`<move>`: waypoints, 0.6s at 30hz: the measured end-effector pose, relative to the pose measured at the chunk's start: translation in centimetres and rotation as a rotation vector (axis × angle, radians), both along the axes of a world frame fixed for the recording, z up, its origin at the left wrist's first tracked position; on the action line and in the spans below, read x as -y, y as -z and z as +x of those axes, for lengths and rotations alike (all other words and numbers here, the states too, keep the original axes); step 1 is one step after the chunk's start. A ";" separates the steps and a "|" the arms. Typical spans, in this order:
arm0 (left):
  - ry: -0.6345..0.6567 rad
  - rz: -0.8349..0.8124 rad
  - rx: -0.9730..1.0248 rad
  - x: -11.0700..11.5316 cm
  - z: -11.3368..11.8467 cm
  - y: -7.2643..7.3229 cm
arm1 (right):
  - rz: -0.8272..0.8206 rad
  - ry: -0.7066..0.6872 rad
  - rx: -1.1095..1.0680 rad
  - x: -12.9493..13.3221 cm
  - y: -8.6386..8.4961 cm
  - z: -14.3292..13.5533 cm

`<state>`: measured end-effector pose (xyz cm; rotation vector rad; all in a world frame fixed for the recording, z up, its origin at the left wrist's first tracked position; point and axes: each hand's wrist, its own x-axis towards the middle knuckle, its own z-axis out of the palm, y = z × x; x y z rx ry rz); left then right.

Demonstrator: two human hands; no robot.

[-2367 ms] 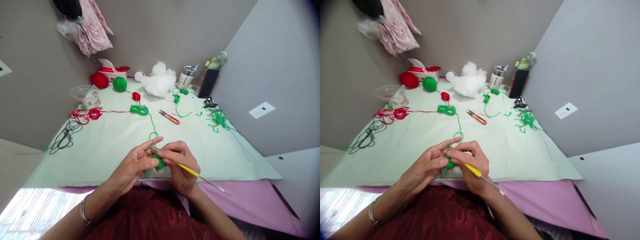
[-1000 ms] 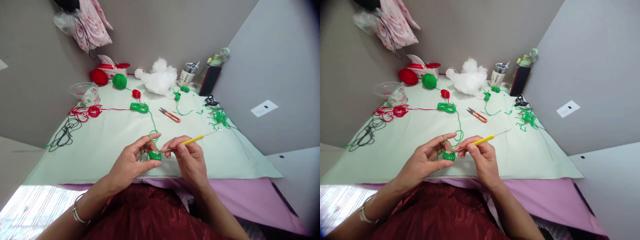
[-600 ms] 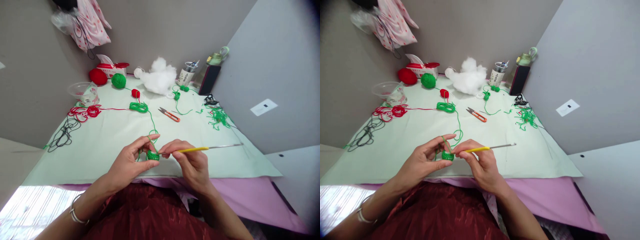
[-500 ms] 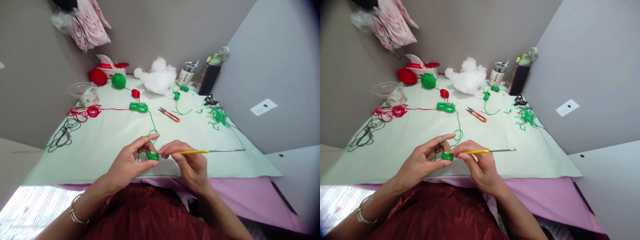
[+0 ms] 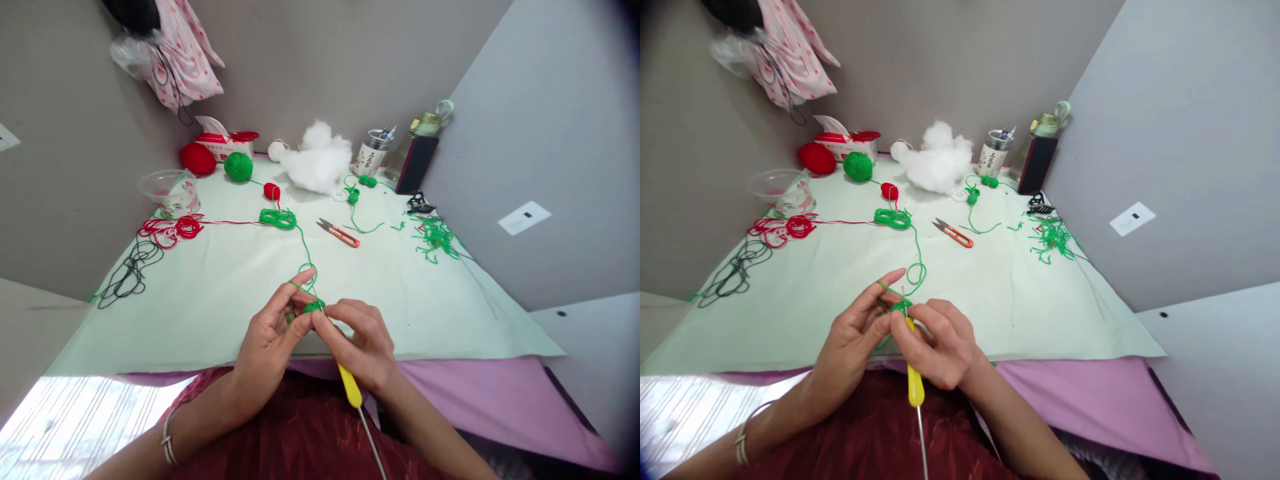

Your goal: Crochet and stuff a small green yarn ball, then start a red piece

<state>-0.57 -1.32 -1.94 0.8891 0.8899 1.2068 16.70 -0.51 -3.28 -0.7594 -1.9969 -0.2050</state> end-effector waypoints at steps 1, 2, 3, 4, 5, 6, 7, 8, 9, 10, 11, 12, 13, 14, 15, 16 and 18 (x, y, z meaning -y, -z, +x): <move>0.038 -0.050 0.073 0.1 0.1 -0.1 | 0.016 0.007 0.007 0.1 0.1 0.1; 0.094 -0.115 0.160 0.0 0.1 -0.2 | 0.021 -0.010 0.004 0.1 0.2 0.1; 0.156 -0.181 0.246 0.0 0.1 -0.3 | 0.004 -0.043 -0.023 0.1 0.3 0.1; 0.211 -0.235 0.317 -0.1 0.1 -0.4 | -0.041 -0.089 -0.078 0.0 0.4 0.1; 0.253 -0.269 0.365 -0.3 0.0 -0.5 | -0.109 -0.143 -0.164 -0.1 0.4 0.0; 0.276 -0.278 0.391 -0.4 -0.1 -0.5 | -0.190 -0.202 -0.267 -0.3 0.3 -0.2; 0.282 -0.273 0.396 -0.6 -0.3 -0.5 | -0.274 -0.255 -0.376 -0.4 0.2 -0.3; 0.276 -0.263 0.385 -0.8 -0.4 -0.4 | -0.351 -0.294 -0.474 -0.5 0.1 -0.4; 0.264 -0.251 0.361 -1.0 -0.5 -0.4 | -0.412 -0.318 -0.544 -0.6 -0.1 -0.5; 0.250 -0.239 0.327 -1.1 -0.7 -0.4 | -0.447 -0.335 -0.584 -0.6 -0.3 -0.5; 0.237 -0.223 0.286 -1.2 -0.9 -0.3 | -0.471 -0.345 -0.603 -0.6 -0.5 -0.5; 0.222 -0.204 0.239 -1.4 -1.0 -0.3 | -0.502 -0.345 -0.617 -0.6 -0.7 -0.4; 0.212 -0.181 0.191 -1.5 -1.2 -0.3 | -0.543 -0.339 -0.637 -0.6 -0.8 -0.3; 0.206 -0.155 0.146 -1.6 -1.3 -0.4 | -0.590 -0.338 -0.668 -0.6 -0.9 -0.1; 0.206 -0.131 0.106 -1.7 -1.5 -0.4 | -0.645 -0.340 -0.711 -0.7 -0.9 0.1; 0.214 -0.109 0.078 -1.7 -1.6 -0.5 | -0.705 -0.348 -0.761 -0.9 -1.0 0.2; 0.237 -0.087 0.058 -1.8 -1.8 -0.5 | -0.832 -0.383 -0.861 -1.3 -1.0 0.4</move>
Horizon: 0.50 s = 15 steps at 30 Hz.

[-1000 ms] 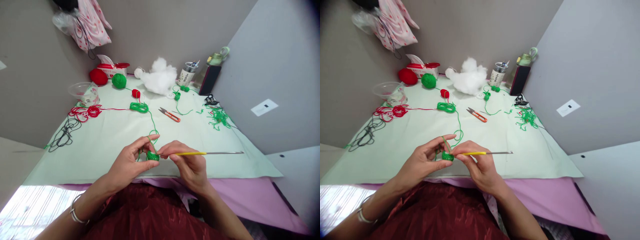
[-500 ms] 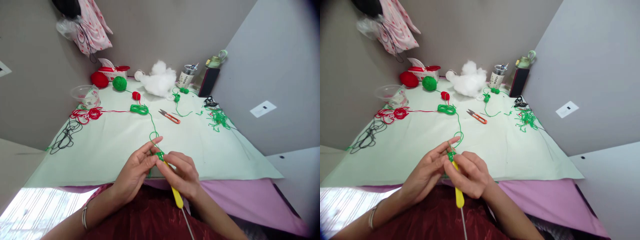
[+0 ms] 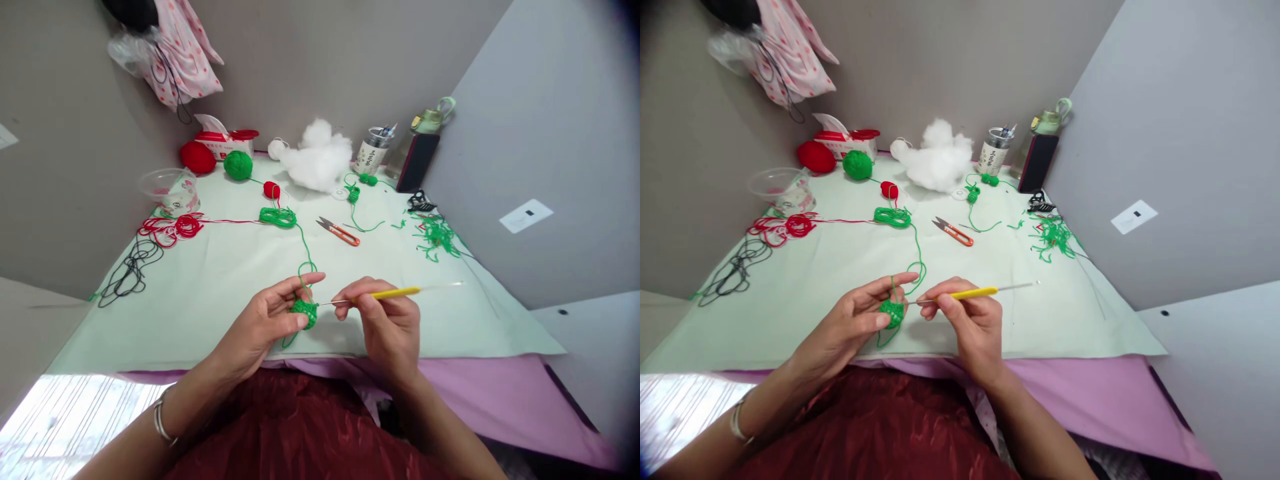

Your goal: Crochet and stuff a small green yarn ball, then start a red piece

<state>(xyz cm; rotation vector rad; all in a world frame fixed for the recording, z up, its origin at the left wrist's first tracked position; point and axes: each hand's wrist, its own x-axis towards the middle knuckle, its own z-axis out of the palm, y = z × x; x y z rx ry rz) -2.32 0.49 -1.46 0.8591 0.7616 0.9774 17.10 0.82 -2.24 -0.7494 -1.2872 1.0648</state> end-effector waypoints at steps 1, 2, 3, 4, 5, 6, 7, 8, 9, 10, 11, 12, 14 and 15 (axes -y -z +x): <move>0.005 0.000 0.004 0.0 0.0 0.1 | -0.058 -0.037 -0.038 -0.2 0.0 0.0; 0.005 -0.003 0.011 0.1 0.1 0.2 | -0.106 -0.068 -0.061 -0.4 -0.1 -0.1; -0.001 -0.007 0.016 0.1 0.2 0.3 | -0.127 -0.084 -0.059 -0.5 -0.1 -0.2; -0.015 -0.009 0.016 0.3 0.4 0.5 | -0.115 -0.079 -0.021 -0.4 0.0 -0.4; -0.034 -0.010 0.012 0.4 0.6 0.6 | -0.062 -0.045 0.054 -0.3 0.1 -0.6; -0.056 -0.013 0.008 0.6 0.8 0.8 | 0.027 0.029 0.158 -0.1 0.3 -0.9; -0.079 -0.020 0.008 0.7 1.1 0.9 | 0.145 0.116 0.283 0.2 0.6 -1.1; -0.099 -0.037 0.016 0.9 1.3 0.9 | 0.277 0.203 0.409 0.4 1.0 -1.3; -0.111 -0.063 0.035 1.0 1.5 0.9 | 0.405 0.280 0.515 0.7 1.4 -1.5; -0.109 -0.094 0.064 1.1 1.6 0.8 | 0.514 0.331 0.591 0.9 1.7 -1.7; -0.094 -0.124 0.099 1.1 1.7 0.6 | 0.583 0.367 0.619 1.0 2.0 -1.8; -0.070 -0.150 0.133 1.1 1.7 0.5 | 0.601 0.378 0.612 1.1 2.2 -1.8; -0.020 -0.179 0.185 0.9 1.5 0.3 | 0.518 0.345 0.529 1.0 2.1 -1.7; -0.004 -0.178 0.200 0.7 1.2 0.3 | 0.452 0.305 0.478 0.9 1.8 -1.6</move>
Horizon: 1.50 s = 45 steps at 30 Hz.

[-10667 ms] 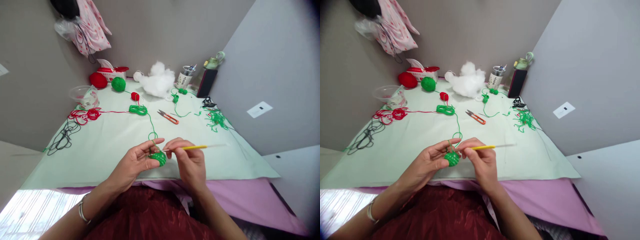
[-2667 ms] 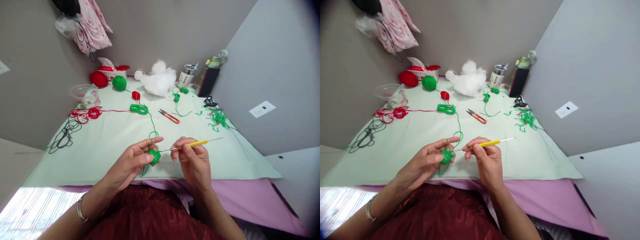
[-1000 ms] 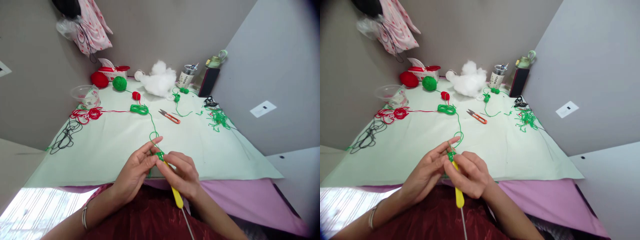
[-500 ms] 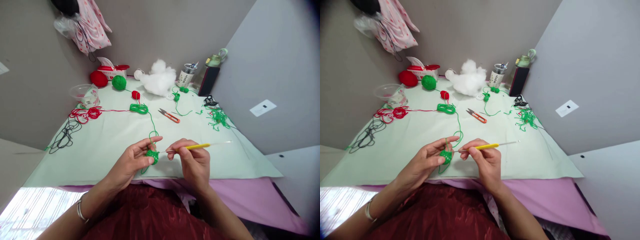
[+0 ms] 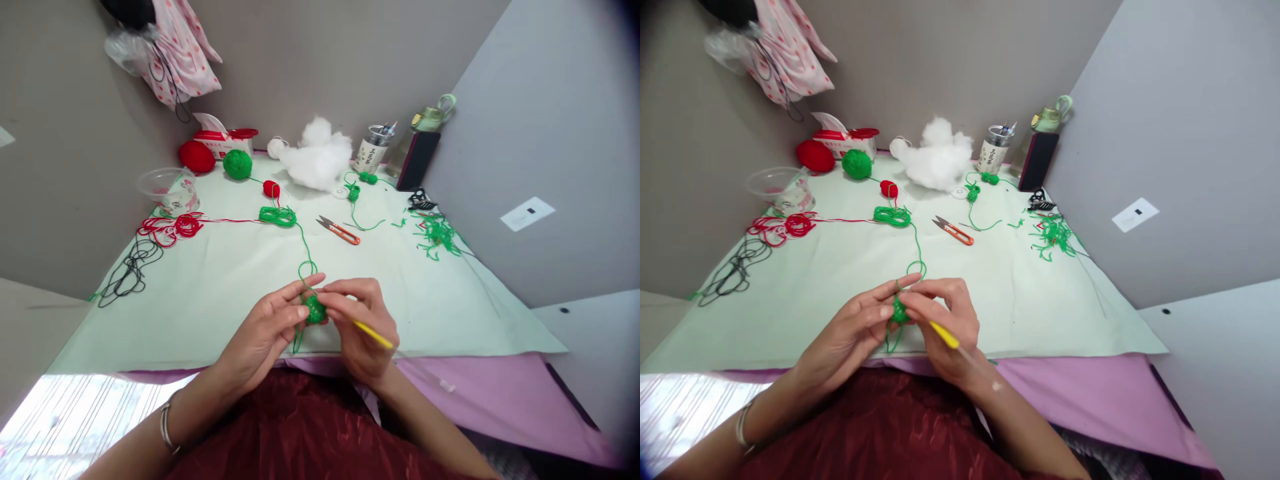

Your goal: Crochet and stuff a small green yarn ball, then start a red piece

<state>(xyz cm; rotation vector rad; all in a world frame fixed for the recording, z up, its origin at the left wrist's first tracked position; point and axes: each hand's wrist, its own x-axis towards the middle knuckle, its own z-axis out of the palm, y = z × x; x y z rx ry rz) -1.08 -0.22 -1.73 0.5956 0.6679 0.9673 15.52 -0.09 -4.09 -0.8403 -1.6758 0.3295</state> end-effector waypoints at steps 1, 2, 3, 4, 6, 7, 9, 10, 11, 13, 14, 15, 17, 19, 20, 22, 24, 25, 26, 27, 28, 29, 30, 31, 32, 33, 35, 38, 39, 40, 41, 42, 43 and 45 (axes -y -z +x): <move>0.008 0.006 0.007 -0.2 -0.3 0.0 | -0.069 -0.044 -0.048 -0.1 -0.3 0.2; 0.010 0.014 0.006 -0.3 -0.5 0.0 | -0.127 -0.085 -0.099 -0.3 -0.7 0.4; 0.010 0.024 -0.001 -0.5 -0.8 0.0 | -0.177 -0.121 -0.153 -0.4 -1.0 0.6; 0.011 0.035 -0.016 -0.6 -1.0 0.0 | -0.218 -0.151 -0.217 -0.6 -1.3 0.8; 0.018 0.050 -0.060 -0.7 -1.4 0.1 | -0.312 -0.196 -0.360 -1.0 -1.7 1.1; 0.023 0.056 -0.082 -0.7 -1.5 0.1 | -0.362 -0.219 -0.425 -1.1 -1.8 1.2; 0.044 0.072 -0.112 -0.7 -1.6 0.1 | -0.459 -0.263 -0.525 -1.4 -1.9 1.3; 0.058 0.085 -0.115 -0.6 -1.6 0.2 | -0.501 -0.287 -0.556 -1.5 -1.9 1.3; 0.073 0.101 -0.112 -0.6 -1.5 0.2 | -0.524 -0.315 -0.572 -1.6 -2.0 1.2; 0.096 0.128 -0.103 -0.5 -1.4 0.3 | -0.510 -0.361 -0.532 -1.4 -1.9 1.0; 0.101 0.137 -0.106 -0.5 -1.3 0.4 | -0.471 -0.364 -0.470 -1.3 -1.8 0.9; 0.094 0.142 -0.115 -0.5 -1.2 0.5 | -0.415 -0.346 -0.389 -1.1 -1.7 0.7; 0.067 0.134 -0.149 -0.5 -1.0 0.6 | -0.280 -0.268 -0.224 -0.8 -1.5 0.3; 0.037 0.127 -0.180 -0.5 -0.9 0.8 | -0.179 -0.205 -0.137 -0.5 -1.3 0.0; 0.028 0.129 -0.193 -0.4 -0.8 0.8 | -0.156 -0.195 -0.132 -0.5 -1.3 -0.1; 0.006 0.149 -0.219 -0.3 -0.7 0.8 | -0.168 -0.207 -0.164 -0.5 -1.2 -0.1; -0.042 0.183 -0.252 -0.2 -0.7 0.8 | -0.236 -0.232 -0.223 -0.6 -1.3 0.0; -0.065 0.201 -0.266 -0.1 -0.7 0.7 | -0.273 -0.243 -0.256 -0.7 -1.3 0.0; -0.079 0.221 -0.274 0.0 -0.7 0.6 | -0.311 -0.252 -0.292 -0.8 -1.3 0.1; -0.084 0.241 -0.277 0.0 -0.7 0.5 | -0.344 -0.262 -0.326 -0.8 -1.2 0.1; -0.082 0.260 -0.279 0.1 -0.7 0.4 | -0.368 -0.269 -0.359 -0.9 -1.2 0.1; -0.078 0.276 -0.284 0.1 -0.7 0.4 | -0.386 -0.279 -0.388 -0.9 -1.1 0.2; -0.073 0.293 -0.296 0.1 -0.7 0.3 | -0.404 -0.294 -0.418 -0.9 -1.0 0.2; -0.068 0.315 -0.315 0.1 -0.7 0.2 | -0.427 -0.317 -0.449 -0.9 -0.9 0.2; -0.056 0.340 -0.343 0.0 -0.7 0.2 | -0.457 -0.348 -0.480 -0.9 -0.8 0.2; -0.035 0.371 -0.376 0.0 -0.7 0.3 | -0.493 -0.381 -0.509 -0.9 -0.7 0.2; 0.023 0.433 -0.447 -0.1 -0.9 0.4 | -0.579 -0.432 -0.568 -0.9 -0.7 0.0; 0.061 0.471 -0.527 -0.2 -1.0 0.7 | -0.684 -0.435 -0.649 -0.9 -0.8 -0.3; 0.061 0.468 -0.529 -0.2 -1.1 0.8 | -0.702 -0.432 -0.667 -1.0 -0.9 -0.3; 0.059 0.460 -0.521 -0.2 -1.2 0.8 | -0.713 -0.436 -0.672 -1.1 -0.9 -0.3; 0.057 0.448 -0.508 -0.2 -1.2 0.8 | -0.718 -0.446 -0.661 -1.1 -0.9 -0.3; 0.051 0.435 -0.498 -0.2 -1.2 0.8 | -0.718 -0.460 -0.640 -1.2 -0.9 -0.2; 0.041 0.423 -0.496 -0.2 -1.2 0.8 | -0.716 -0.475 -0.613 -1.2 -0.9 0.0; 0.011 0.410 -0.517 -0.2 -1.2 0.6 | -0.713 -0.498 -0.566 -1.3 -0.9 0.3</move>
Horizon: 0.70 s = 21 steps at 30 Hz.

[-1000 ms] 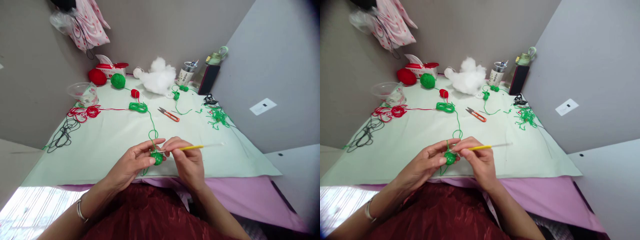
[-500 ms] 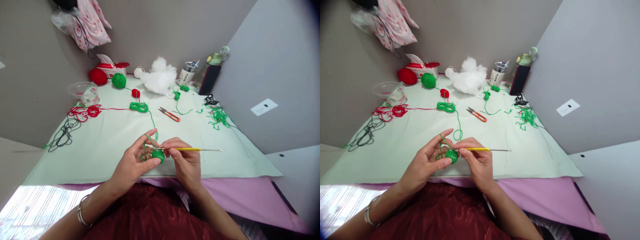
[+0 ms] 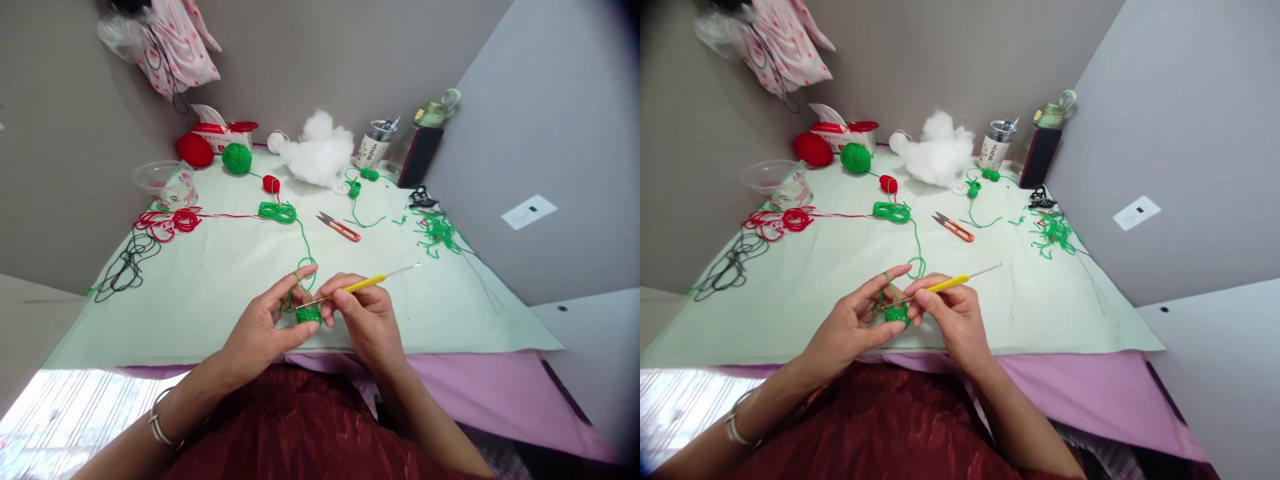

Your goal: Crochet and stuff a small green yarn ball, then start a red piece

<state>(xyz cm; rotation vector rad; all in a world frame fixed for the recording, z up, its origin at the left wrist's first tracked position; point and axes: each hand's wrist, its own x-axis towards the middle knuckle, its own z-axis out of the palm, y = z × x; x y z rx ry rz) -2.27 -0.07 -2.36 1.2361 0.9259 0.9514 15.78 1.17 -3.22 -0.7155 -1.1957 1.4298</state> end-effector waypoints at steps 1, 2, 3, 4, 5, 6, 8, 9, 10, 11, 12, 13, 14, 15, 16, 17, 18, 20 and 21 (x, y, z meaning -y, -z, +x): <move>-0.018 0.005 -0.010 0.0 0.0 -0.1 | 0.007 -0.009 0.006 0.0 0.0 0.1; -0.030 0.013 -0.017 0.0 0.0 -0.2 | 0.011 -0.013 0.005 0.0 0.0 0.3; -0.036 0.020 -0.021 0.1 0.1 -0.2 | 0.014 -0.014 -0.001 0.0 0.0 0.4; -0.038 0.026 -0.022 0.1 0.1 -0.3 | 0.016 -0.013 -0.008 0.0 0.0 0.5; -0.040 0.032 -0.023 0.1 0.1 -0.4 | 0.019 -0.014 -0.015 0.1 -0.1 0.6; -0.039 0.035 -0.027 0.0 0.0 -0.4 | 0.022 -0.015 -0.020 0.1 -0.1 0.6; -0.041 0.041 -0.044 0.0 0.0 -0.5 | 0.036 -0.024 -0.016 0.1 -0.3 0.8; -0.044 0.047 -0.055 0.0 0.0 -0.5 | 0.048 -0.027 -0.006 0.2 -0.4 0.8; -0.046 0.055 -0.068 0.0 0.0 -0.5 | 0.064 -0.026 0.009 0.2 -0.5 0.9; -0.049 0.066 -0.083 -0.1 0.0 -0.6 | 0.085 -0.021 0.030 0.2 -0.6 0.9; -0.052 0.077 -0.099 -0.1 0.0 -0.6 | 0.111 -0.011 0.061 0.3 -0.8 1.0; -0.055 0.091 -0.115 -0.1 0.0 -0.6 | 0.140 0.001 0.099 0.3 -0.9 1.0; -0.056 0.106 -0.132 -0.1 0.0 -0.6 | 0.172 0.015 0.141 0.4 -1.0 1.1; -0.056 0.121 -0.148 -0.1 0.0 -0.6 | 0.204 0.028 0.185 0.4 -1.1 1.1; -0.057 0.136 -0.162 -0.1 0.0 -0.6 | 0.237 0.041 0.226 0.5 -1.2 1.1; -0.059 0.151 -0.176 0.0 0.0 -0.5 | 0.272 0.053 0.265 0.5 -1.3 1.1; -0.061 0.165 -0.192 0.0 -0.1 -0.4 | 0.308 0.067 0.302 0.6 -1.4 1.2; -0.068 0.190 -0.223 -0.1 -0.2 -0.3 | 0.382 0.090 0.384 0.6 -1.6 1.2; -0.070 0.200 -0.239 -0.1 -0.2 -0.3 | 0.419 0.099 0.431 0.7 -1.8 1.3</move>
